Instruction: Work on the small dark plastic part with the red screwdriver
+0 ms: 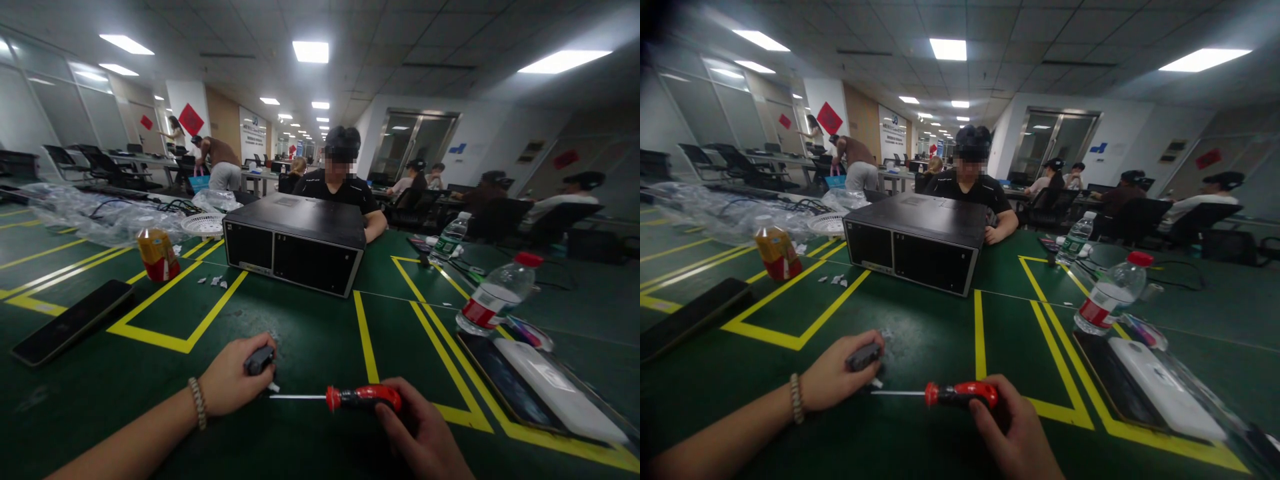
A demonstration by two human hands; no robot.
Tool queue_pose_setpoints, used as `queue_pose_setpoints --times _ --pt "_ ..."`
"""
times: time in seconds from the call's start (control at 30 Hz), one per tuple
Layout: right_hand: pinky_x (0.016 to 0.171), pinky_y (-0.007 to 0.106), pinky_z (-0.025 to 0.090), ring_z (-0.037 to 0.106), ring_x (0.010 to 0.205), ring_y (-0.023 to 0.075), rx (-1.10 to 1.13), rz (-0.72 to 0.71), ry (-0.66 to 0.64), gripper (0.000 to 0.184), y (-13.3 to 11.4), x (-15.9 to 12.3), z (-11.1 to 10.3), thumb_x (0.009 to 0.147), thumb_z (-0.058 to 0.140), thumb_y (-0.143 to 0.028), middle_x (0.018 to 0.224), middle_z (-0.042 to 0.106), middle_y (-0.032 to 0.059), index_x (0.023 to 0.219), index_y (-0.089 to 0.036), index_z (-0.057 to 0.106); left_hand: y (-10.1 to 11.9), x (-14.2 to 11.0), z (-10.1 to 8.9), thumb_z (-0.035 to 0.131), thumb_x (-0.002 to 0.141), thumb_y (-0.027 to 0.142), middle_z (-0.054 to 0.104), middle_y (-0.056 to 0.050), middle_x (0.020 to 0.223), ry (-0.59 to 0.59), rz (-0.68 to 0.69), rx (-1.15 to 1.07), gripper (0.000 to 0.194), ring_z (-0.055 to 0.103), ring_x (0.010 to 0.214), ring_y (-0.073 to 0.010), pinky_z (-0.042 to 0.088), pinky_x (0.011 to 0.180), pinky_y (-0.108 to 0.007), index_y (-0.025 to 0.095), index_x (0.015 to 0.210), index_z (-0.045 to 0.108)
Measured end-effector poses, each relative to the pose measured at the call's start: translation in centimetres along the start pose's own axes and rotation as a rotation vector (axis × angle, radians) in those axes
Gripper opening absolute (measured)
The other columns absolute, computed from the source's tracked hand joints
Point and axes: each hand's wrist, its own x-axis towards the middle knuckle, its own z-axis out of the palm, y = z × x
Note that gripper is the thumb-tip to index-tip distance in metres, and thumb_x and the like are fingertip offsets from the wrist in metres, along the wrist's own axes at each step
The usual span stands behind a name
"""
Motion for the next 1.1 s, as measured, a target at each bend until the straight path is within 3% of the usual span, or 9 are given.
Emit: queue_pose_setpoints --times 0.13,0.6,1.1 --pt "0.055 0.031 0.053 0.068 0.063 0.0219 -0.028 0.025 0.032 0.043 0.0 0.0 0.1 0.095 0.057 -0.059 0.081 0.073 0.0037 0.118 -0.023 0.066 -0.1 0.0 0.1 0.059 0.088 0.027 0.07 0.0 0.085 0.017 0.016 0.014 0.01 0.067 0.076 -0.0199 0.048 0.07 -0.03 0.022 0.096 0.061" --pt "0.061 0.033 0.055 0.071 0.074 0.0253 -0.055 -0.004 0.003 0.042 -0.2 0.0 -0.1 0.095 0.055 -0.058 0.09 0.075 0.0063 0.116 -0.023 0.065 0.9 -0.3 -0.2 0.06 0.088 0.027 0.071 -0.001 0.089 0.018 -0.007 0.001 0.01 0.068 0.078 -0.0203 0.05 0.072 -0.031 0.023 0.097 0.062" --pt "0.062 0.034 0.055 0.072 0.077 0.0262 -0.071 -0.007 0.031 0.039 -0.4 -0.1 -0.1 0.096 0.055 -0.054 0.09 0.075 0.0066 0.116 -0.023 0.066 0.4 -0.1 0.0 0.059 0.088 0.027 0.071 -0.001 0.087 0.028 0.0 0.038 0.01 0.068 0.078 -0.0207 0.048 0.072 -0.032 0.022 0.097 0.062"
